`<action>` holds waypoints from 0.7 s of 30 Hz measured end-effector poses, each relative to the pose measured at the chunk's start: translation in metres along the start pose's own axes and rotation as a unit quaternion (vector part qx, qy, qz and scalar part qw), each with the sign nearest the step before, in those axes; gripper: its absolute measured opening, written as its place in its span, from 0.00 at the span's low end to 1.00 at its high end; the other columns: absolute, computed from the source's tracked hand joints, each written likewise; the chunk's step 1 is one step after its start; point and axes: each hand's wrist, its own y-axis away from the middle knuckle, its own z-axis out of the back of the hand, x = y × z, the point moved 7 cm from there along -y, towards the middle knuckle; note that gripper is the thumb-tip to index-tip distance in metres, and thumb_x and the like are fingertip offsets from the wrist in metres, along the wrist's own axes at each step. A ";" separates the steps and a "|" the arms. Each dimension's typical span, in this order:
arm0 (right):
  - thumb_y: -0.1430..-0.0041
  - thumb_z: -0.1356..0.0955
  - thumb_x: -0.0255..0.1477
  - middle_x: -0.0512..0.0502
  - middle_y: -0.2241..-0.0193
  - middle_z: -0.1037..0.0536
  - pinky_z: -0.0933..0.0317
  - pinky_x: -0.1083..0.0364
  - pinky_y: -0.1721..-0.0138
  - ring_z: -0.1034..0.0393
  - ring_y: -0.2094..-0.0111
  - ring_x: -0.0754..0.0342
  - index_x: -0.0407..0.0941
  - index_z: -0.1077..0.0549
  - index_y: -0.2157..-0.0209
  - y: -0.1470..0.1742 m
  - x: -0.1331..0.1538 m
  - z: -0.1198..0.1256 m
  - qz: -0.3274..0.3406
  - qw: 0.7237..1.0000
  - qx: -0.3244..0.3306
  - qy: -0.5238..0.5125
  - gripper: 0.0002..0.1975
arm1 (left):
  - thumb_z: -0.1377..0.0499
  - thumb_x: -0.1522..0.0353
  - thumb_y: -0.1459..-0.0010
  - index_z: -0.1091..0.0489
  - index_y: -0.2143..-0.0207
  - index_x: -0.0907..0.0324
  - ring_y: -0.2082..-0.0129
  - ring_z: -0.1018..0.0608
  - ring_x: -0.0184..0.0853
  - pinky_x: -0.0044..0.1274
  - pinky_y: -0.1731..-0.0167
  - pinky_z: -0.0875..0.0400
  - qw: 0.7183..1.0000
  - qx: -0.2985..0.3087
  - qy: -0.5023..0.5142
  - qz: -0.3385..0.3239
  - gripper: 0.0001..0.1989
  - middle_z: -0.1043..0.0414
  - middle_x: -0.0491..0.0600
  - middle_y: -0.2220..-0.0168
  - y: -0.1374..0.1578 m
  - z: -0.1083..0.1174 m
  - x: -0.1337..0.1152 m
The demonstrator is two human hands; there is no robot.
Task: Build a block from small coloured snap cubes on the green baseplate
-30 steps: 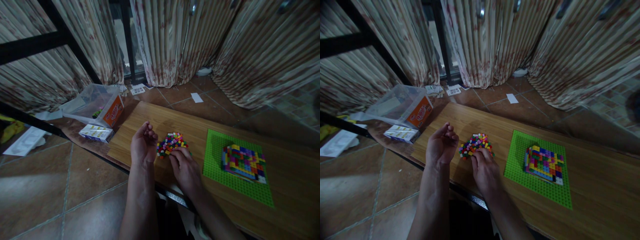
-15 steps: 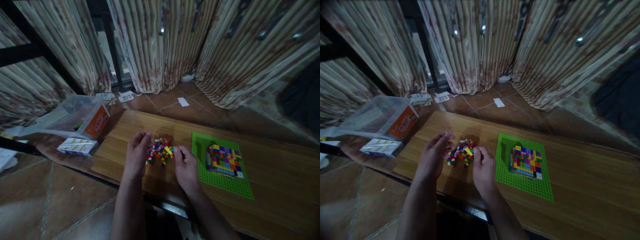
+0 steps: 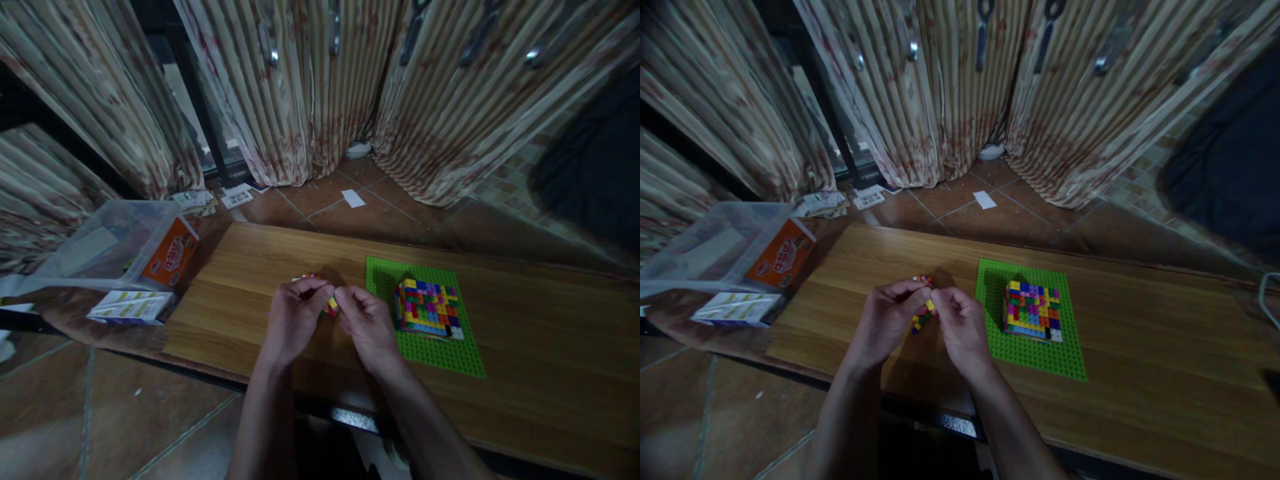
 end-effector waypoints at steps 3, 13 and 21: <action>0.54 0.26 0.48 0.58 0.86 0.39 0.55 0.62 0.84 0.51 0.85 0.65 0.43 0.28 0.77 0.000 -0.004 -0.002 -0.024 0.999 0.002 -0.039 0.22 | 0.35 0.64 0.46 0.21 0.72 0.61 0.74 0.29 0.29 0.20 0.71 0.33 1.000 0.006 -0.010 -0.001 0.09 0.26 0.46 0.75 0.001 0.000 -0.002; 0.61 0.22 0.48 0.57 0.87 0.37 0.46 0.62 0.84 0.49 0.85 0.65 0.43 0.28 0.82 0.004 -0.010 -0.009 -0.084 0.988 0.015 -0.133 0.23 | 0.38 0.65 0.43 0.22 0.74 0.62 0.74 0.27 0.31 0.22 0.70 0.33 0.998 0.048 -0.033 -0.008 0.11 0.27 0.47 0.77 0.004 -0.001 -0.005; 0.61 0.22 0.45 0.60 0.88 0.41 0.47 0.62 0.85 0.54 0.85 0.66 0.43 0.26 0.79 0.006 -0.009 -0.012 -0.137 0.977 0.060 -0.153 0.21 | 0.38 0.64 0.43 0.22 0.71 0.62 0.74 0.27 0.32 0.22 0.70 0.32 0.997 0.074 -0.037 0.004 0.10 0.27 0.47 0.76 0.007 0.000 -0.004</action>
